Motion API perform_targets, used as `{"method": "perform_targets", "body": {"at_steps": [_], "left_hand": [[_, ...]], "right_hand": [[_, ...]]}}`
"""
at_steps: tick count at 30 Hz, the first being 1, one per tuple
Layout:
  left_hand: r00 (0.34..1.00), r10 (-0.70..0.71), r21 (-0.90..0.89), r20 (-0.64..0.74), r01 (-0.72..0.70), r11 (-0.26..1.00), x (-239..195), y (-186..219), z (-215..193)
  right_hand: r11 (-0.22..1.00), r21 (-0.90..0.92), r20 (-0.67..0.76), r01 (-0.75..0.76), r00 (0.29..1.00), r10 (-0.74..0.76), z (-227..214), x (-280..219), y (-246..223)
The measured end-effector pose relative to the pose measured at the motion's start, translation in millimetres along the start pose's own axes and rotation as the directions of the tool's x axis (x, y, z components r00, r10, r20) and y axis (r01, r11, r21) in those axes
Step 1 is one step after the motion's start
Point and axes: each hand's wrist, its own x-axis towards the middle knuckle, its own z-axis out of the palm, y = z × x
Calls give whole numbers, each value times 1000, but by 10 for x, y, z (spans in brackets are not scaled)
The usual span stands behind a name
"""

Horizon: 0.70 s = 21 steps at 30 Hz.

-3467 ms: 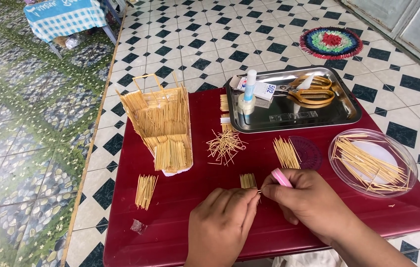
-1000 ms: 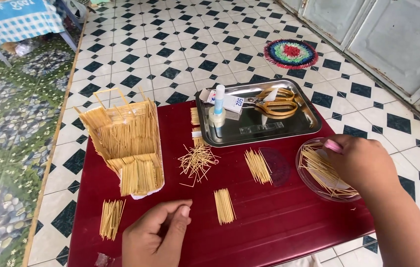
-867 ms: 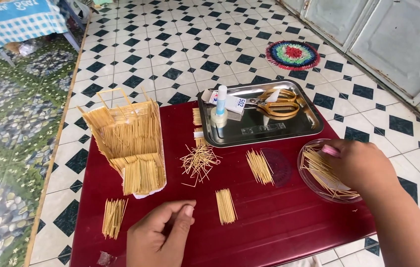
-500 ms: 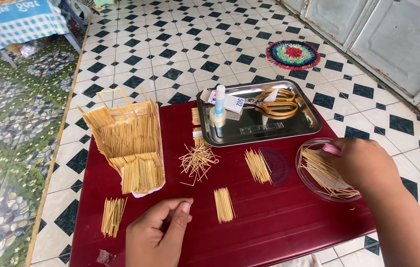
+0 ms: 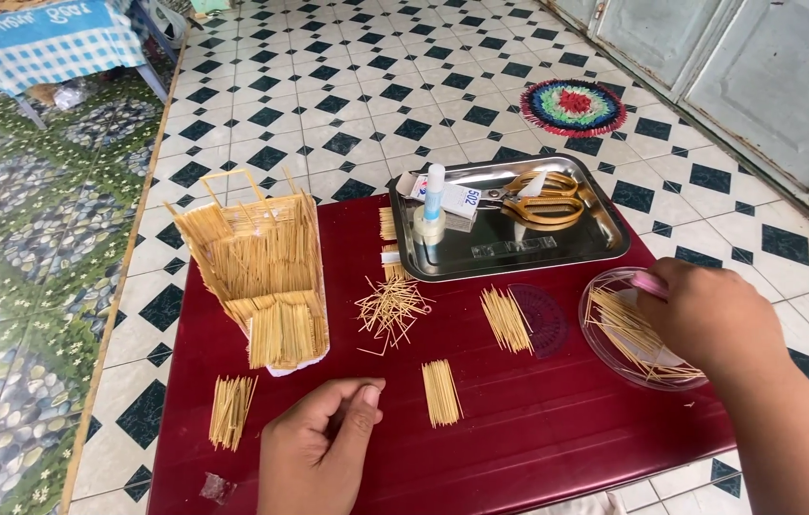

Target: The person repeatedly picks up thin wooden sticks and rubs them with a pink sharpening tool, then places them back on the table. The process is repeated multiple times with different sticks from a pile on the red tray.

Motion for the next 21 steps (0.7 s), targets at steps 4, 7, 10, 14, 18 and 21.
{"method": "perform_targets", "body": {"at_steps": [4,7,10,14,18,21], "left_hand": [[998,-47,-5,38,47,999,-9,27,20],[998,-48,-85,37,51,995,-18,19,62],[995,-50,-230,83,68,971,-64,42,136],[924,-236,-267,301,320,909,-127,297,210],[912,-168,-390,375,320,864,-173,173,362],[918,-170,-504,358,343,793,-173,115,446]], "right_hand": [[995,99,-47,-2,999,7,95,66,89],[937,348,-24,12,1000,-4,30,-124,-39],[615,788,115,-7,984,-136,173,-405,-273],[29,975,205,-219,847,-491,562,-782,-608],[92,958,274,-270,779,-565,570,-1096,-783],[222,966,245,-135,753,-611,565,-1191,-822]]}}
